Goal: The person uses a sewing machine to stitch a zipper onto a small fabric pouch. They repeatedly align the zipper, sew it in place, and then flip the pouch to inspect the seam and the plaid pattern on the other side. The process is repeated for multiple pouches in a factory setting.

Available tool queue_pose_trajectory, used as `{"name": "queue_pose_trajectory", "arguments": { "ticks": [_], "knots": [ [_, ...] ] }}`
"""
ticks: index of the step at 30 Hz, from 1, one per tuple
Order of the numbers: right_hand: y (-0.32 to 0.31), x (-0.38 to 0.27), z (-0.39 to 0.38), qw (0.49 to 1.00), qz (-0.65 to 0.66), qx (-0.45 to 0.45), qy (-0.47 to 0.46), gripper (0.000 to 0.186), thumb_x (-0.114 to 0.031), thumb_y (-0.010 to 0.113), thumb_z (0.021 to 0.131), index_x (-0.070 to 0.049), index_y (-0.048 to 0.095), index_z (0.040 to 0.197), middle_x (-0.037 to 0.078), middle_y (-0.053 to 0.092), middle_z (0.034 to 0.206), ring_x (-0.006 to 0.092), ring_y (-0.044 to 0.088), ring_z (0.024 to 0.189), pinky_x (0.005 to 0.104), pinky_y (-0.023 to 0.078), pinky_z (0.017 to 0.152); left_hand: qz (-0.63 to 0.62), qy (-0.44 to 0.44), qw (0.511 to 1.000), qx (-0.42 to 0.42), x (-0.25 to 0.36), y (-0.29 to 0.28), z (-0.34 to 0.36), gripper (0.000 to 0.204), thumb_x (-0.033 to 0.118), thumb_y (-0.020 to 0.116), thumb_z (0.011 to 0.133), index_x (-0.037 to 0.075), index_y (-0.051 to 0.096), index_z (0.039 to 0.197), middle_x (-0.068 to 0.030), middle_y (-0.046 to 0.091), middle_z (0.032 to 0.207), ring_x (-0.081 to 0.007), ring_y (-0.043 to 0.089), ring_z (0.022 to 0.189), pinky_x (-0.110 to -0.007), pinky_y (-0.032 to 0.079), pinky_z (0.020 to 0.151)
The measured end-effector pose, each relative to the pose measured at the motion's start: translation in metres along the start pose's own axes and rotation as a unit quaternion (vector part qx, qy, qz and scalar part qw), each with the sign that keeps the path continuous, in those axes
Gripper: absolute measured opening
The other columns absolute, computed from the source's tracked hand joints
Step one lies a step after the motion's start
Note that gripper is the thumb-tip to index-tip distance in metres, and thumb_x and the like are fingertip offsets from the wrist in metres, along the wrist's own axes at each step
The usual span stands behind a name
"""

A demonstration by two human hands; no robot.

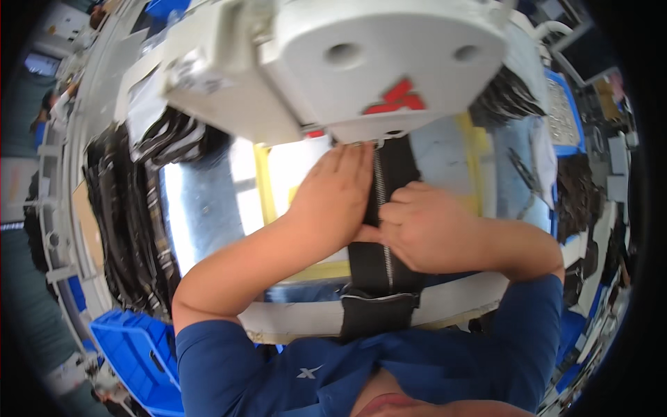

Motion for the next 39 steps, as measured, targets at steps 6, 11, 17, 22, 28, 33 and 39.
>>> {"name": "queue_pose_trajectory", "arguments": {
  "ticks": [6,11,17,22,28,33,39],
  "knots": [
    [-0.094,0.046,-0.028,0.968,-0.123,0.139,0.167,0.016,-0.022,0.075,0.091,-0.008,0.078,0.098,0.010,0.070,0.092,0.0310,0.071,0.088,0.0451,0.057,0.082,-0.008,-0.021,1.000,-0.004,0.002,-0.006,0.000,0.137,0.074,0.086,0.062,-0.021,0.043,0.150,-0.0357,0.051,0.151,-0.0464,0.048,0.145,-0.048,0.038,0.124],
    [-0.173,0.140,-0.126,0.829,-0.235,0.382,0.336,0.016,-0.012,0.074,0.093,-0.002,0.076,0.105,0.016,0.073,0.104,0.0377,0.070,0.101,0.0468,0.056,0.090,-0.009,-0.020,1.000,-0.018,0.006,-0.008,-0.003,0.133,0.075,0.081,0.069,-0.019,0.039,0.154,-0.0367,0.048,0.154,-0.0475,0.048,0.146,-0.048,0.039,0.124],
    [-0.167,0.181,-0.150,0.832,-0.236,0.348,0.363,0.012,-0.010,0.072,0.095,-0.004,0.075,0.105,0.016,0.072,0.104,0.0377,0.068,0.103,0.0466,0.053,0.092,-0.043,-0.013,0.999,0.027,0.017,-0.033,-0.016,0.101,0.060,0.083,0.080,-0.010,0.054,0.147,-0.0280,0.060,0.145,-0.0426,0.060,0.132,-0.047,0.048,0.112],
    [-0.200,0.109,-0.144,0.761,-0.201,0.535,0.306,0.011,-0.012,0.070,0.101,-0.003,0.073,0.107,0.011,0.071,0.093,0.0241,0.068,0.082,0.0361,0.054,0.077,-0.201,-0.063,0.967,0.140,-0.007,-0.040,-0.029,0.082,0.048,0.088,0.083,-0.006,0.064,0.139,-0.0224,0.072,0.123,-0.0412,0.069,0.110,-0.047,0.056,0.096],
    [-0.145,0.030,-0.076,0.877,0.228,0.382,0.181,0.019,0.002,0.067,0.097,-0.002,0.073,0.115,0.007,0.071,0.102,0.0148,0.064,0.085,0.0278,0.050,0.074,-0.326,0.073,0.917,0.218,0.005,-0.062,-0.042,0.114,0.054,0.100,0.066,-0.007,0.053,0.150,-0.0251,0.069,0.130,-0.0392,0.070,0.114,-0.045,0.056,0.098],
    [-0.089,0.009,-0.036,0.935,0.242,0.238,0.103,0.027,0.005,0.070,0.091,-0.004,0.075,0.117,0.014,0.073,0.101,0.0302,0.072,0.087,0.0389,0.057,0.075,-0.362,0.123,0.896,0.227,0.041,-0.069,-0.051,0.126,0.039,0.105,0.066,-0.012,0.037,0.159,-0.0283,0.059,0.147,-0.0370,0.068,0.124,-0.042,0.054,0.106],
    [-0.097,-0.002,-0.034,0.961,0.012,0.267,0.070,0.029,-0.001,0.082,0.080,-0.007,0.074,0.108,0.009,0.068,0.099,0.0320,0.068,0.089,0.0431,0.053,0.077,-0.476,0.015,0.859,0.188,0.014,-0.054,-0.055,0.060,-0.005,0.072,0.089,-0.007,0.057,0.147,-0.0180,0.071,0.125,-0.0202,0.071,0.110,-0.030,0.055,0.095]
  ]
}}
Point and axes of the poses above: each hand's wrist, its own z-axis towards the middle knuckle, its own y-axis out of the palm, x = y × z, the point moved 10 cm from there along z, towards the middle knuckle
